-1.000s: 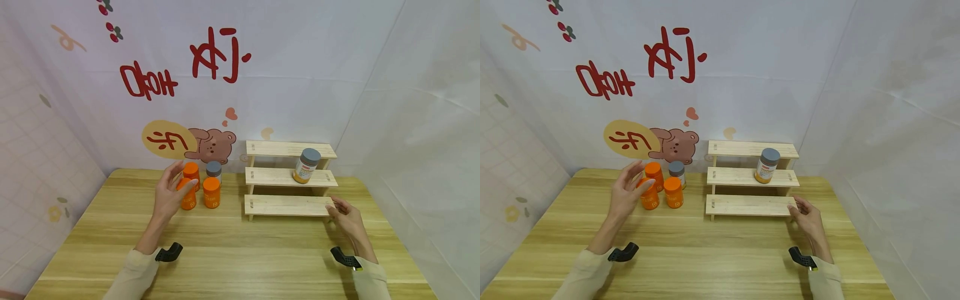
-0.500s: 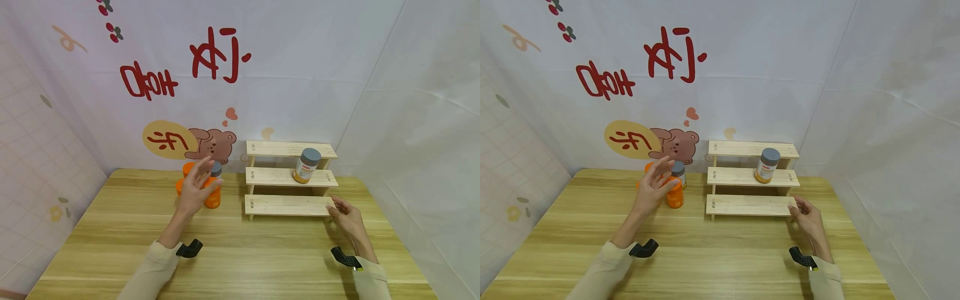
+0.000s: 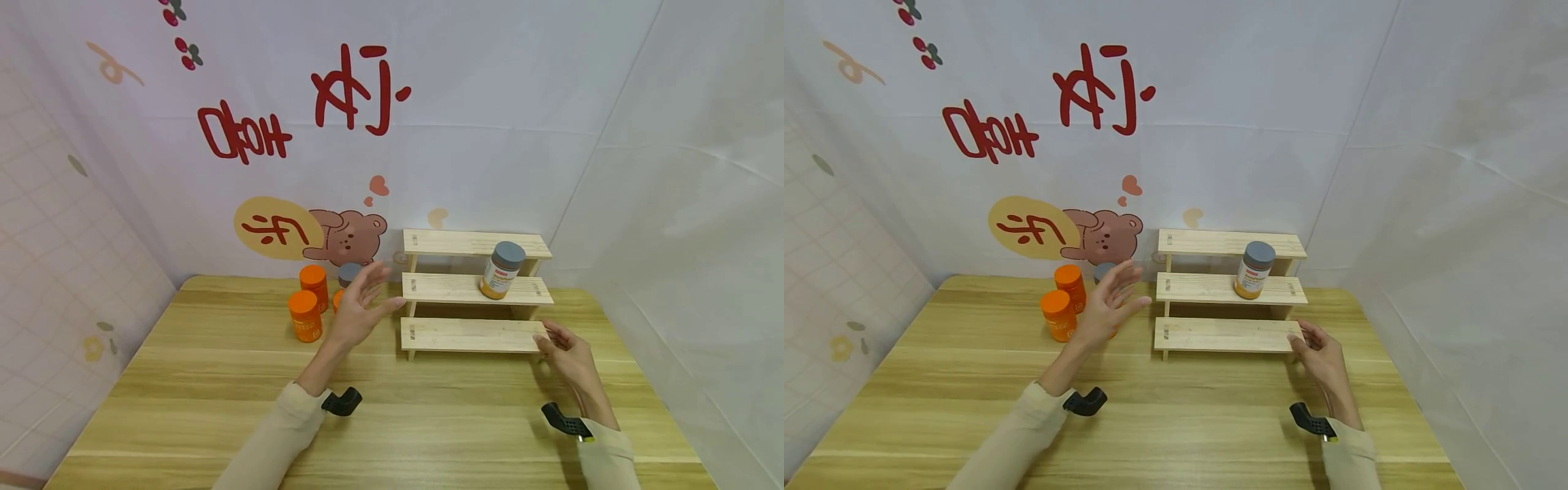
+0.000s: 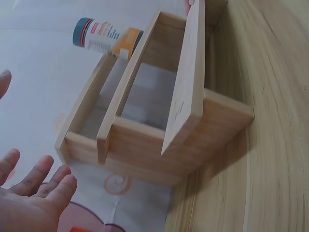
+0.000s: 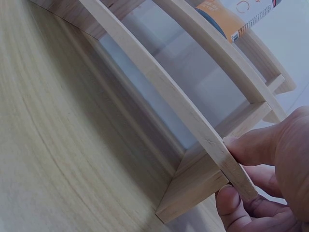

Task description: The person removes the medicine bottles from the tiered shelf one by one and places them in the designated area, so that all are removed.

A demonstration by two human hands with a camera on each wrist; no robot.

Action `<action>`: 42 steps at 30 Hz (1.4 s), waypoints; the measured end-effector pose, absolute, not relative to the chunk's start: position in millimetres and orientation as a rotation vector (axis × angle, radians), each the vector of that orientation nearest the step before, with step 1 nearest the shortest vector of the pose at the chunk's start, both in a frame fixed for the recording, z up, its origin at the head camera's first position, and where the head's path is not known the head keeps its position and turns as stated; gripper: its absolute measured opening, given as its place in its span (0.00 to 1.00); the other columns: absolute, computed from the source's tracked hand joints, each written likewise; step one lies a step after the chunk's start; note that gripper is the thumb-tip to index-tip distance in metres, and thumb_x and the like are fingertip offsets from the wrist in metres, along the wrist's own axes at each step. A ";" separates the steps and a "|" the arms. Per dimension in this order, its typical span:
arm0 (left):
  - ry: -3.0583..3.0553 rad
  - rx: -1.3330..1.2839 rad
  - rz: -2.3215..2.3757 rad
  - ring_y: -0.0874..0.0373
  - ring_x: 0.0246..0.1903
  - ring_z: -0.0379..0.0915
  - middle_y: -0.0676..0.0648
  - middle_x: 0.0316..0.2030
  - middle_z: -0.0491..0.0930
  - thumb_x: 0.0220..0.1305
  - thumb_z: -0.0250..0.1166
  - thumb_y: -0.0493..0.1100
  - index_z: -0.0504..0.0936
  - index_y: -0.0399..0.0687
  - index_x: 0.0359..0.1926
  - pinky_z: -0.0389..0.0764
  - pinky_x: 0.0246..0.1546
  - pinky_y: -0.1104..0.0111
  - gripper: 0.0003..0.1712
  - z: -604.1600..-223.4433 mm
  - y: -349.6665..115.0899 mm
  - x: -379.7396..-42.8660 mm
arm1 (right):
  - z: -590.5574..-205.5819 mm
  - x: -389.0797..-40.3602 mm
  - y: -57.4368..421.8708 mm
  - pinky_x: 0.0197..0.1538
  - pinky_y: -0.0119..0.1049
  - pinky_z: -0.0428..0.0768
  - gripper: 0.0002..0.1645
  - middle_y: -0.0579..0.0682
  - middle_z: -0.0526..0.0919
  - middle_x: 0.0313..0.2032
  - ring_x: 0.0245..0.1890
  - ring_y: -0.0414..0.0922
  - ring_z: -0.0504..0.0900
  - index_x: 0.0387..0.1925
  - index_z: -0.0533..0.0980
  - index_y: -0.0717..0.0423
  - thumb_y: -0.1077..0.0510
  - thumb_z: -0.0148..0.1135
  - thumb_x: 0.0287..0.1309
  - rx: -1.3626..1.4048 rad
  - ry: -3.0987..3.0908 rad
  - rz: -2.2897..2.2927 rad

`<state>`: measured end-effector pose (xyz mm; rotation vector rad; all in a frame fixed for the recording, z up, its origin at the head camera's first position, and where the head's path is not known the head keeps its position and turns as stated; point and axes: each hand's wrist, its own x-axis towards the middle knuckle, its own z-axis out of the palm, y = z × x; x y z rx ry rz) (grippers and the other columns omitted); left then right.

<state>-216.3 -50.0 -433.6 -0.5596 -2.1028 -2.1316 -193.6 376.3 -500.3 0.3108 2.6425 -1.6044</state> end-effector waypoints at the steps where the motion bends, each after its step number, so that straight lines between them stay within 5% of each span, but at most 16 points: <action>1: -2.101 -0.570 -2.139 0.42 0.74 0.63 0.39 0.71 0.68 0.63 0.74 0.39 0.64 0.57 0.76 0.63 0.77 0.48 0.44 -433.8 -47.0 -217.4 | -500.6 -193.8 376.4 0.45 0.11 0.74 0.44 0.64 0.63 0.74 0.72 0.55 0.64 0.79 0.58 0.55 0.42 0.59 0.73 0.315 2.641 -1.603; 9: -2.098 -0.650 -2.176 0.38 0.73 0.62 0.35 0.72 0.66 0.63 0.73 0.41 0.62 0.52 0.78 0.65 0.76 0.51 0.45 -436.2 -23.6 -226.2 | -500.0 -193.6 376.0 0.45 0.13 0.76 0.44 0.63 0.63 0.74 0.70 0.52 0.67 0.79 0.59 0.55 0.41 0.60 0.72 0.334 2.642 -1.596; 18: -2.091 -0.689 -2.227 0.38 0.73 0.63 0.40 0.70 0.69 0.65 0.71 0.40 0.63 0.57 0.77 0.66 0.76 0.56 0.43 -430.6 7.3 -234.8 | -498.1 -193.2 376.7 0.45 0.18 0.81 0.44 0.62 0.66 0.71 0.46 0.20 0.71 0.78 0.60 0.56 0.41 0.61 0.71 0.317 2.656 -1.604; 26: -2.120 -0.698 -2.245 0.40 0.73 0.63 0.41 0.70 0.69 0.64 0.72 0.41 0.62 0.56 0.77 0.65 0.77 0.58 0.44 -430.9 30.7 -241.2 | -501.3 -196.3 379.1 0.46 0.18 0.80 0.44 0.64 0.63 0.74 0.66 0.45 0.71 0.79 0.58 0.55 0.41 0.60 0.72 0.314 2.627 -1.594; 32: -2.140 -0.720 -2.255 0.43 0.73 0.65 0.43 0.69 0.70 0.64 0.73 0.41 0.63 0.59 0.77 0.66 0.76 0.59 0.44 -430.8 46.4 -243.8 | -501.6 -197.1 380.1 0.46 0.21 0.82 0.44 0.63 0.64 0.73 0.46 0.19 0.71 0.79 0.58 0.57 0.43 0.60 0.72 0.297 2.623 -1.609; 42: -2.256 -0.718 -2.199 0.46 0.72 0.67 0.45 0.70 0.71 0.62 0.75 0.48 0.64 0.66 0.76 0.69 0.74 0.60 0.45 -425.4 72.4 -250.1 | -500.1 -195.0 378.0 0.45 0.20 0.82 0.44 0.63 0.66 0.71 0.46 0.19 0.71 0.78 0.60 0.56 0.41 0.61 0.71 0.297 2.640 -1.619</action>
